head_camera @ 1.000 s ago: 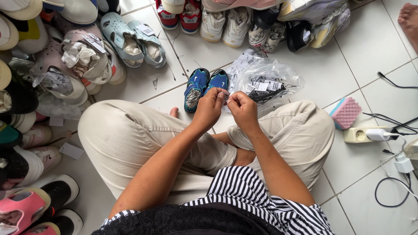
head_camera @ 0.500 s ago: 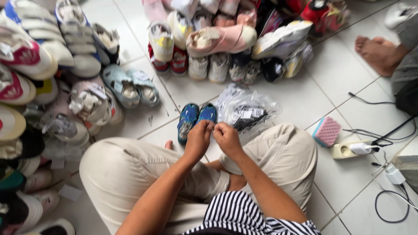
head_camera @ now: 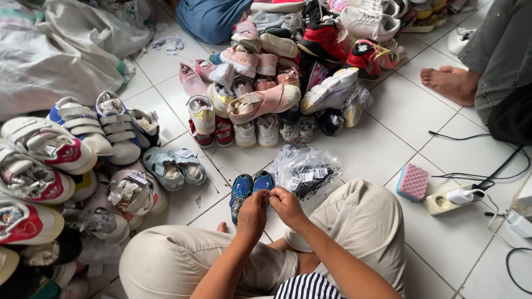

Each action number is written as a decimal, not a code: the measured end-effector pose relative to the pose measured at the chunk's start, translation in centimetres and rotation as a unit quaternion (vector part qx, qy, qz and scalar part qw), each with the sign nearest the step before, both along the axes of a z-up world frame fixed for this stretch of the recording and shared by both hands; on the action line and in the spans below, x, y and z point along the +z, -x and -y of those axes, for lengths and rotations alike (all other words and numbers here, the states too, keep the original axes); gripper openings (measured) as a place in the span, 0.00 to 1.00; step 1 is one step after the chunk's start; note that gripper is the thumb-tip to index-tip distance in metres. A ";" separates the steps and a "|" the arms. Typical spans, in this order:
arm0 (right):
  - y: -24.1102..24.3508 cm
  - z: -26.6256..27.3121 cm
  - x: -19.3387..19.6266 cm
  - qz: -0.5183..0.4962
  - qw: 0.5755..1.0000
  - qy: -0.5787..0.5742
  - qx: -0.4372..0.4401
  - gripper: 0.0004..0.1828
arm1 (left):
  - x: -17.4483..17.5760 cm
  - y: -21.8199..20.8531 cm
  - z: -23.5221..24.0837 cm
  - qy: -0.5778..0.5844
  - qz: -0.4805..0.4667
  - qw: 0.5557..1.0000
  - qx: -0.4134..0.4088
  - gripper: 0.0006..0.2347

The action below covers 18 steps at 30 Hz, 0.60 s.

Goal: The person sits on the floor surrounded by piles of shoes and organizes them. They pick up pairs of shoes, including blue sneakers and pink sneakers, and attach small white tags to them using black zip ties. The person handles the shoes and tags by hand, placing the tagged pairs back into the pile.

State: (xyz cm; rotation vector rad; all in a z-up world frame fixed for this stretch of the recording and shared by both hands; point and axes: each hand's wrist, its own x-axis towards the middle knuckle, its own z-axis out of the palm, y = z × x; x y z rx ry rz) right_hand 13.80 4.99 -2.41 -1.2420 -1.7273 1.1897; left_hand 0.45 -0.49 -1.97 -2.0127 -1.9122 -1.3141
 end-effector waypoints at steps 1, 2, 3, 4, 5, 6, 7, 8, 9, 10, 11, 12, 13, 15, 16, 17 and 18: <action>0.0 -0.1 0.1 -0.003 1.000 0.000 -0.003 0.07 | -0.3 0.0 -0.1 0.000 -0.003 1.000 -0.003 0.07; -0.1 -0.1 0.2 -0.005 1.000 0.001 0.005 0.07 | -0.7 0.0 -0.1 0.009 0.014 1.000 0.000 0.06; -0.2 -0.2 0.3 -0.007 1.000 0.002 0.013 0.07 | -1.1 0.0 -0.1 0.018 0.030 0.999 0.004 0.06; -0.3 -0.4 0.1 -0.009 1.000 0.003 0.011 0.07 | -0.4 -0.2 0.0 0.018 0.029 0.999 0.002 0.06; -0.4 -0.6 -0.1 -0.005 1.000 -0.008 0.017 0.07 | 0.2 -0.3 0.1 0.055 0.082 0.995 0.002 0.04; -0.5 -0.6 -0.4 -0.001 1.000 -0.017 0.023 0.07 | 0.9 -0.4 0.4 0.094 0.136 0.986 0.003 0.03; -0.5 -0.6 -0.2 -0.002 1.000 -0.016 0.022 0.07 | 0.8 -0.3 0.3 0.096 0.135 0.986 0.002 0.03; -0.4 -0.5 0.0 0.004 0.999 -0.026 0.023 0.07 | 0.8 -0.2 0.2 0.136 0.199 0.971 0.008 0.01; -0.4 -0.4 0.2 0.011 0.999 -0.036 0.024 0.06 | 0.7 -0.1 0.1 0.175 0.261 0.949 0.014 0.01; -0.3 -0.5 -0.2 0.011 0.999 -0.035 0.024 0.06 | 0.9 -0.2 0.2 0.176 0.261 0.949 0.015 0.01; -0.3 -0.5 -0.7 0.014 0.999 -0.044 0.022 0.06 | 1.1 -0.2 0.2 0.176 0.273 0.946 0.017 0.01; -0.2 -0.5 -1.2 0.016 0.998 -0.054 0.021 0.06 | 1.3 -0.3 0.2 0.175 0.284 0.942 0.019 0.02; -0.2 -0.4 -1.2 0.016 0.998 -0.052 0.021 0.06 | 1.2 -0.2 0.3 0.177 0.284 0.942 0.020 0.02; -0.2 -0.1 -1.2 0.017 0.998 -0.057 0.019 0.06 | 1.1 -0.2 0.3 0.154 0.255 0.955 0.017 0.01; -0.2 -0.1 -1.3 0.018 0.998 -0.056 0.019 0.06 | 0.9 -0.3 0.3 0.154 0.255 0.954 0.017 0.01; -0.2 0.0 -1.4 0.015 0.998 -0.062 0.017 0.06 | 0.6 -0.4 0.3 0.122 0.200 0.972 0.020 0.02; -0.2 0.1 -1.5 0.013 0.997 -0.069 0.014 0.06 | 0.4 -0.6 0.2 0.088 0.145 0.985 0.022 0.03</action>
